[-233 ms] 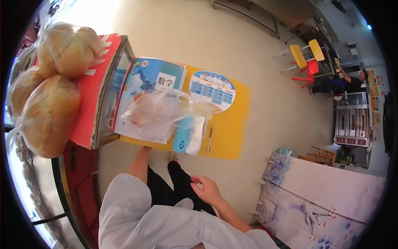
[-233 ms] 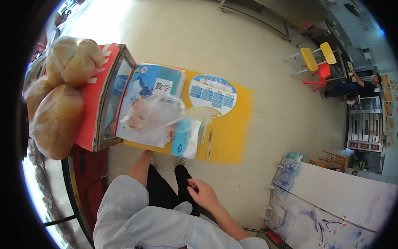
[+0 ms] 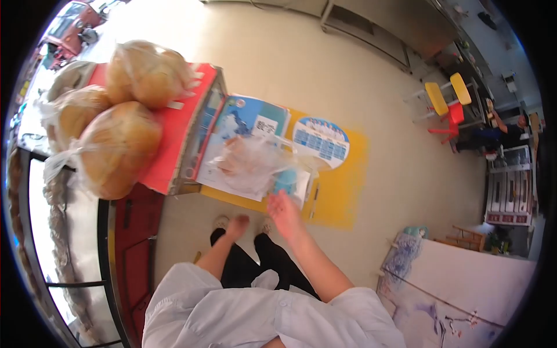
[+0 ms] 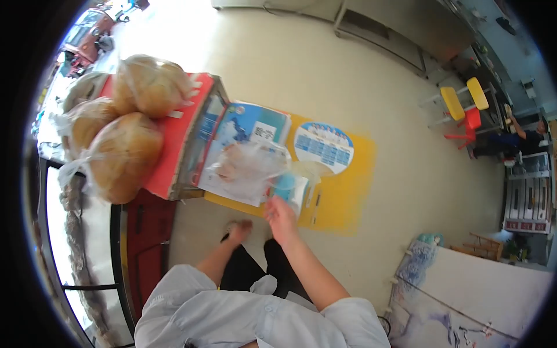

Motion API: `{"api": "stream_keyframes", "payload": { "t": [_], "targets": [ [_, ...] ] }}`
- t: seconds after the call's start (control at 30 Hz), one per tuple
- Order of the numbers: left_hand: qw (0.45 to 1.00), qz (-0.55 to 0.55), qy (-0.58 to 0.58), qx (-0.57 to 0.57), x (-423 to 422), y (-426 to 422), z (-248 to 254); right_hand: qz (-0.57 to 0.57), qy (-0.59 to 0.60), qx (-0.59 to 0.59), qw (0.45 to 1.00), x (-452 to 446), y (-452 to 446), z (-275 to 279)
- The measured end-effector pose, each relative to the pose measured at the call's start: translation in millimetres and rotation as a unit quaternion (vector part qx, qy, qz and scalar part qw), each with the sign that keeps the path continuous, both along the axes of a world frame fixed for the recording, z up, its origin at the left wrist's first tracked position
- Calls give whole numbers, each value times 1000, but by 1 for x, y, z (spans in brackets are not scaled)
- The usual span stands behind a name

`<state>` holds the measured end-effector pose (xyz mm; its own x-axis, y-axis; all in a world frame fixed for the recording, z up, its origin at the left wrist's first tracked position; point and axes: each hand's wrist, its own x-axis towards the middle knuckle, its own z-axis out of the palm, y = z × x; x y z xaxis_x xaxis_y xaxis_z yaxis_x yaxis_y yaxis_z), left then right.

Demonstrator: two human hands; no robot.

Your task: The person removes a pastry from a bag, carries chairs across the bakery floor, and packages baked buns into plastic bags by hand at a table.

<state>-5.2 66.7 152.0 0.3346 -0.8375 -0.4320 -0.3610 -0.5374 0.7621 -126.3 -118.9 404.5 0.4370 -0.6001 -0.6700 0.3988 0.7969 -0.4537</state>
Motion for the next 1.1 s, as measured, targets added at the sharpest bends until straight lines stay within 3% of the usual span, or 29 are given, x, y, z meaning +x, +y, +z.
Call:
{"api": "stream_keyframes", "payload": {
  "t": [0.03,0.1,0.17,0.2,0.27,0.3,0.33,0.4,0.43,0.53,0.6,0.67,0.77,0.87,0.93,1.0,1.07,1.1],
  "targets": [
    [995,12,75,58,-8,1,70,-54,-30,16,998,19,-14,4],
    [992,-15,125,28,-9,15,131,-75,-51,-19,996,42,-43,-4],
    [991,64,109,-39,-8,21,190,-133,47,-70,987,68,-57,64],
    [987,101,97,-73,-5,19,217,-125,41,-71,989,76,-59,71],
    [978,158,75,-109,9,2,287,-121,128,-298,938,88,-62,75],
    [971,165,4,-173,23,-13,313,-74,173,-407,894,93,-66,59],
    [953,175,-64,-239,39,-30,341,-68,169,-420,889,98,-63,76],
    [913,136,-207,-323,59,-65,383,135,229,-572,776,97,-44,112],
    [909,135,-204,-338,62,-84,405,166,234,-571,769,99,-34,143],
    [912,79,-173,-363,91,-123,401,221,185,-617,732,101,-27,173],
    [915,24,-136,-380,107,-136,402,227,224,-616,720,96,-30,184],
    [980,-64,-57,-182,136,-129,420,171,190,-555,792,88,-40,181],
    [967,-59,-2,-248,167,-119,412,163,179,-472,848,72,-48,190],
    [954,-74,-45,-288,178,-128,429,143,161,-417,883,63,-38,203],
    [917,-73,-47,-388,157,-134,455,149,136,-438,876,65,-30,204],
    [921,-94,-47,-375,146,-142,461,176,122,-445,870,69,-25,209],
    [886,-253,-142,-361,150,-154,465,215,173,-500,821,71,-24,218],
    [882,-269,-165,-349,158,-156,462,218,170,-501,820,70,-26,219]
  ]
}}
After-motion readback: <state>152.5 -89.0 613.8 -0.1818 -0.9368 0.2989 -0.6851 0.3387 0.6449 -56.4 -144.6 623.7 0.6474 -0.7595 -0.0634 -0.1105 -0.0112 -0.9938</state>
